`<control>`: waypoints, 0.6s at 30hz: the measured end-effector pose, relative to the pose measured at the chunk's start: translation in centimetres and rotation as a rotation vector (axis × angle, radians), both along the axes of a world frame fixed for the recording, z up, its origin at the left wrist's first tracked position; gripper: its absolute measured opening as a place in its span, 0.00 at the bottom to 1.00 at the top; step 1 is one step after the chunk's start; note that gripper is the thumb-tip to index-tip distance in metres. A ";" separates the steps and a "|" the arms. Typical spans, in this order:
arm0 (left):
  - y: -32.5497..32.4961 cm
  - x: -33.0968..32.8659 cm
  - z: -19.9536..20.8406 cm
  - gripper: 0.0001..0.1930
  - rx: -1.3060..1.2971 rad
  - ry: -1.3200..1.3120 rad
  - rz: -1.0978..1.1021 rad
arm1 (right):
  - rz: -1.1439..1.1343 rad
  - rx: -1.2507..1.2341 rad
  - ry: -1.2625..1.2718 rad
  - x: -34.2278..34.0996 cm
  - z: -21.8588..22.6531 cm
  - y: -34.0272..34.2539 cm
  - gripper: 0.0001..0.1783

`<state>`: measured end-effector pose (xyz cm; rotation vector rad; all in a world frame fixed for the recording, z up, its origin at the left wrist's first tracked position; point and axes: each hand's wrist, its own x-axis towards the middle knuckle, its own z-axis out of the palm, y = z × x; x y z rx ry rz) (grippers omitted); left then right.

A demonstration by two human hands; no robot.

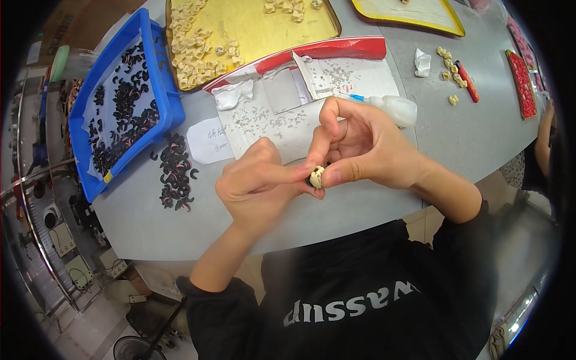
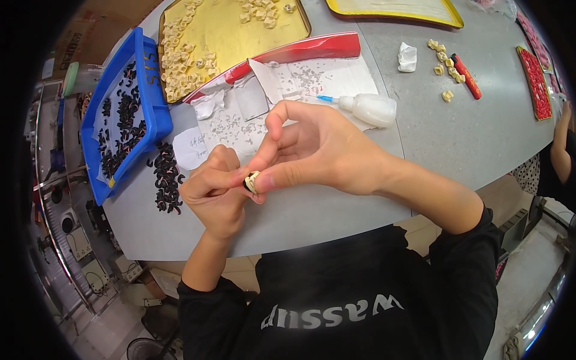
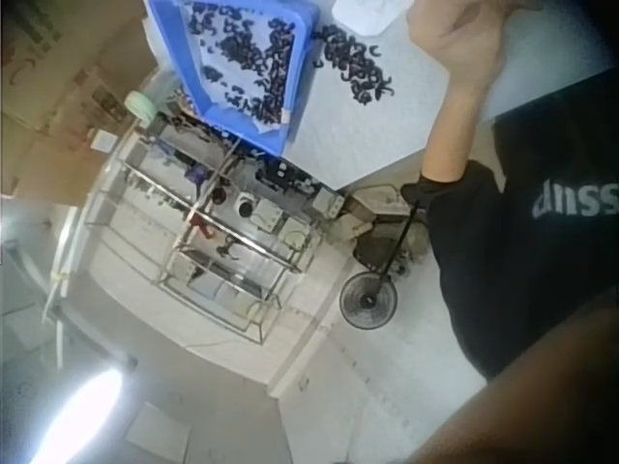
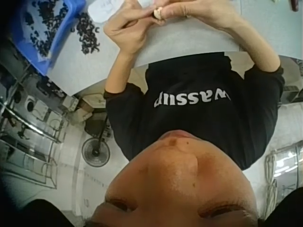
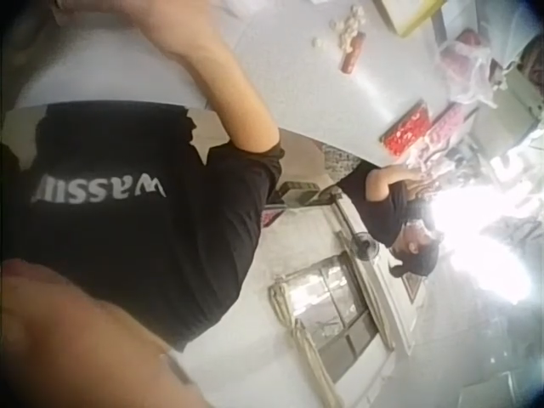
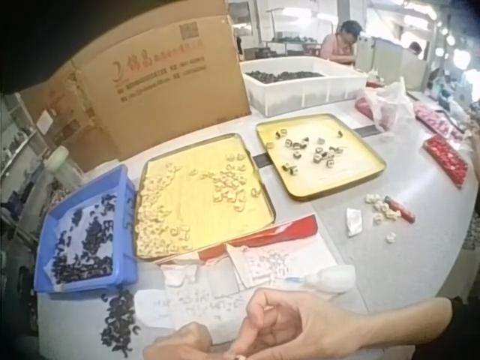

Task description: Gluing small plastic components together to assemble toy parts in a factory setting.

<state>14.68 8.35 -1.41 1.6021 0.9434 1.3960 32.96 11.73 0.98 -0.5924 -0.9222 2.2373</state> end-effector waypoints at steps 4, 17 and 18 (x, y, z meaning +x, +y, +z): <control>0.0 0.1 0.2 0.17 0.012 0.017 0.009 | -0.005 -0.027 0.026 -0.1 -0.1 -0.1 0.24; -0.3 0.5 0.7 0.15 0.126 0.096 0.037 | 0.020 -0.061 0.104 -0.3 -0.2 -0.3 0.28; -0.4 0.6 1.0 0.15 0.151 0.101 0.039 | 0.044 -0.102 0.129 -0.3 0.0 -0.3 0.28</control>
